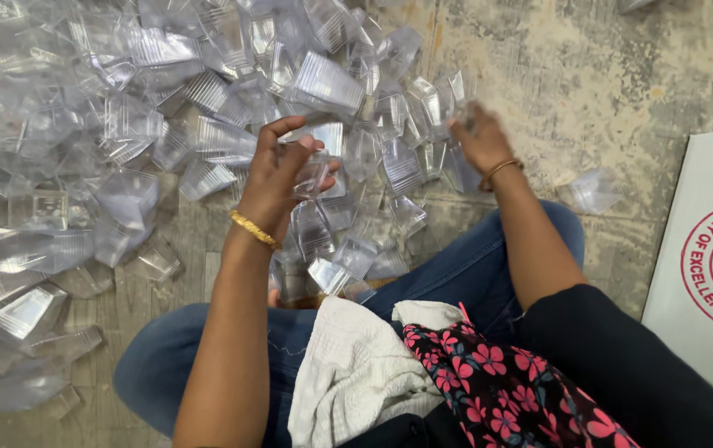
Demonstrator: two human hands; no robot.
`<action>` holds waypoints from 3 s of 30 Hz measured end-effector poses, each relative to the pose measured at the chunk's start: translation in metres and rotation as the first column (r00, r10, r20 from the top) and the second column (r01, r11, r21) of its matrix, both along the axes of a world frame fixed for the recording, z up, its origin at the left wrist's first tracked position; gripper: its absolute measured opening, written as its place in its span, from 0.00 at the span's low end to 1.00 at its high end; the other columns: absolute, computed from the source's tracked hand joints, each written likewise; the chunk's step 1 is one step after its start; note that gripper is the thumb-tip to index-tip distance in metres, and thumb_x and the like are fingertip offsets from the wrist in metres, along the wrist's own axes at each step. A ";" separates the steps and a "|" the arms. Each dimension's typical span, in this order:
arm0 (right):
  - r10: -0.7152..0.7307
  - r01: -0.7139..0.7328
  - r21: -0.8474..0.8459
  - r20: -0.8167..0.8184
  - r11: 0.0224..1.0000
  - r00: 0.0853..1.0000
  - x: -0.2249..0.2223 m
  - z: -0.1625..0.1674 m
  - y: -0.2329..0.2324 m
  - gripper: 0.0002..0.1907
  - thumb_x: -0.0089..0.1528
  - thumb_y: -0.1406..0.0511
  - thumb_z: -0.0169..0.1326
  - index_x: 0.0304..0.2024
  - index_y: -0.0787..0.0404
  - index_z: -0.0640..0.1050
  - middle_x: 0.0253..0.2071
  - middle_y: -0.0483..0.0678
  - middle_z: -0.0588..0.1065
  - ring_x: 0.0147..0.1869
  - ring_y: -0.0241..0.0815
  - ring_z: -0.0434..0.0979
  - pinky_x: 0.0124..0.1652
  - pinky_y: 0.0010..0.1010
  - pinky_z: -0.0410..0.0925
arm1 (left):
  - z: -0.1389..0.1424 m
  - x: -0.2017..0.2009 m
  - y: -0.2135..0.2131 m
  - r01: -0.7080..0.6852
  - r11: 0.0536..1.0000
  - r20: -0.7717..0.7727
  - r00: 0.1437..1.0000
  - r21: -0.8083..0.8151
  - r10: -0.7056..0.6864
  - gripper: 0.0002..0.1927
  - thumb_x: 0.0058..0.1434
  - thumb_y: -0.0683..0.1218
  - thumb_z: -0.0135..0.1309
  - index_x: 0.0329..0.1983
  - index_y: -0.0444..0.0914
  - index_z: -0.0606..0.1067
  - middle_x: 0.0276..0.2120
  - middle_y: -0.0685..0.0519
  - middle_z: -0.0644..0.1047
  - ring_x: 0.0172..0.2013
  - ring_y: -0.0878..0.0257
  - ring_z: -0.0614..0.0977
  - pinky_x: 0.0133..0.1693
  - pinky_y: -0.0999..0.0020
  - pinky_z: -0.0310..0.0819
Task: The person sits on the floor among a large pile of clear plastic cups and nests cups one at a time, fitting each cup into a stack by hand and setting completed stacks aside on the floor.
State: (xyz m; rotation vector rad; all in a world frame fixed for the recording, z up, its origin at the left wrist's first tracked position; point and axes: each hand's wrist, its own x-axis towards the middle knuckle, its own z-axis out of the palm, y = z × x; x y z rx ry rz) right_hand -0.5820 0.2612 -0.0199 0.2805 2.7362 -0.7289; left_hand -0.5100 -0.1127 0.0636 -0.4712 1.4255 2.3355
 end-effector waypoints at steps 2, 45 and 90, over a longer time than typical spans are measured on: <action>0.020 -0.013 -0.047 0.153 0.999 0.988 0.012 -0.005 -0.015 0.48 0.63 0.41 0.51 0.74 0.62 0.55 0.67 0.65 0.67 0.70 0.62 0.67 0.66 0.42 0.60 | -0.006 0.003 0.001 0.014 0.997 -0.068 0.998 -0.071 -0.019 0.31 0.63 0.54 0.58 0.65 0.43 0.61 0.49 0.48 0.69 0.45 0.55 0.83 0.45 0.58 0.85; 0.531 -0.567 -0.044 -0.299 0.823 0.793 0.086 0.019 -0.130 0.13 0.58 0.71 0.59 0.46 0.58 0.80 0.41 0.51 0.74 0.46 0.54 0.77 0.46 0.44 0.71 | 0.029 0.081 -0.001 0.090 0.899 -0.153 0.973 -0.429 -0.171 0.33 0.60 0.59 0.62 0.62 0.39 0.67 0.32 0.51 0.81 0.34 0.64 0.84 0.34 0.70 0.76; 0.252 -0.460 -0.426 -0.459 0.779 0.852 0.142 0.099 -0.094 0.13 0.63 0.76 0.55 0.49 0.64 0.82 0.48 0.50 0.81 0.49 0.41 0.82 0.50 0.29 0.73 | -0.034 0.051 0.027 0.374 0.926 0.077 0.923 0.046 -0.376 0.26 0.63 0.56 0.54 0.62 0.44 0.66 0.44 0.44 0.79 0.32 0.53 0.88 0.28 0.63 0.84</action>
